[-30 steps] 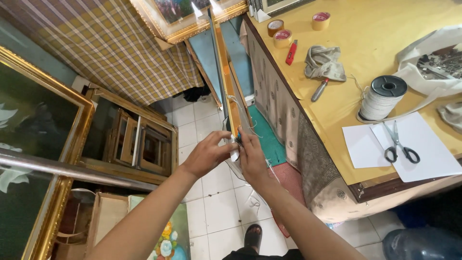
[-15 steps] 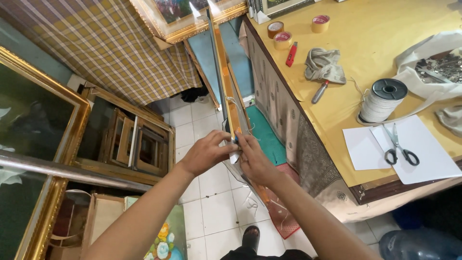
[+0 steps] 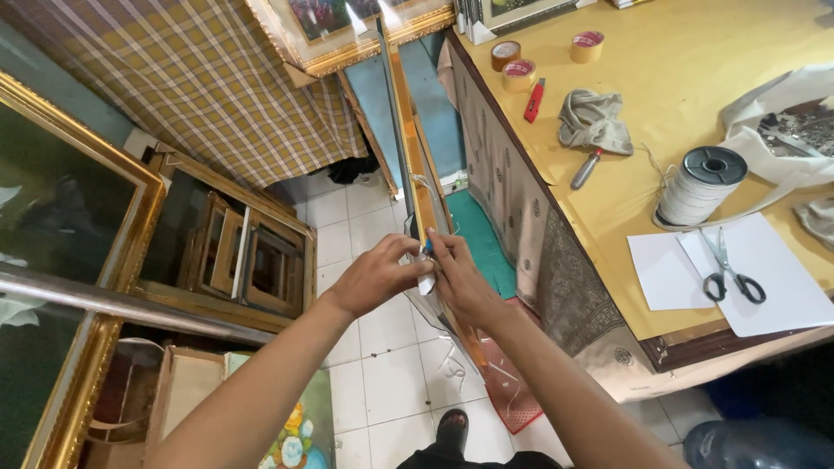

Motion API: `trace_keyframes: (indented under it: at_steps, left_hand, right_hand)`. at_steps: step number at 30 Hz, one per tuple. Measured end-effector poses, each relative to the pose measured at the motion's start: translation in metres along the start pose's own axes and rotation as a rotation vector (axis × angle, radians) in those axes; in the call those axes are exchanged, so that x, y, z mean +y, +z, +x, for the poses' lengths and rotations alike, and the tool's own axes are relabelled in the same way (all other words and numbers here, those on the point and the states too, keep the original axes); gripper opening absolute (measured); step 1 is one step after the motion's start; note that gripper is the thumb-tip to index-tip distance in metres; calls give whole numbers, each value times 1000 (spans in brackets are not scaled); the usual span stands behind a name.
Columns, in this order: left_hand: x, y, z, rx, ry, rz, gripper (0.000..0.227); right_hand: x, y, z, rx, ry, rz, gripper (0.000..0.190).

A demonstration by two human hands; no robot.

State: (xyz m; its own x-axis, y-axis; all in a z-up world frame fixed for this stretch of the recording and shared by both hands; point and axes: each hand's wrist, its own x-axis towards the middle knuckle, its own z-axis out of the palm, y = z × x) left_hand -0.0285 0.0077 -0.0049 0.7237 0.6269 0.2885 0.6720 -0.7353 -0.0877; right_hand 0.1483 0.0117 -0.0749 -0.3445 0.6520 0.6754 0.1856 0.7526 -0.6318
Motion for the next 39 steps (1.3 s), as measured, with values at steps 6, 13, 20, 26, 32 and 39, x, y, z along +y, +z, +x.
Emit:
trace_keyframes:
  at_steps: [6, 13, 20, 26, 32, 39]
  left_hand:
    - [0, -1, -3, -40, -7, -32, 19]
    - [3, -5, -1, -62, -25, -43, 20]
    - [0, -6, -2, -32, 15, -31, 21]
    - [0, -11, 7, -30, 43, 29, 22]
    - [-10, -9, 17, 73, 53, -37, 56]
    - [-22, -15, 24, -102, 22, -179, 66]
  right_hand:
    - [-8, 1, 2, 4, 11, -1, 58]
    - [0, 9, -5, 55, 46, 30, 58]
    - [-3, 9, -3, 3, 3, -68, 59]
    - [14, 9, -7, -80, 12, -96, 72]
    - [18, 8, -8, -96, -22, -145, 73]
    - [35, 17, -9, -108, -49, -278, 65]
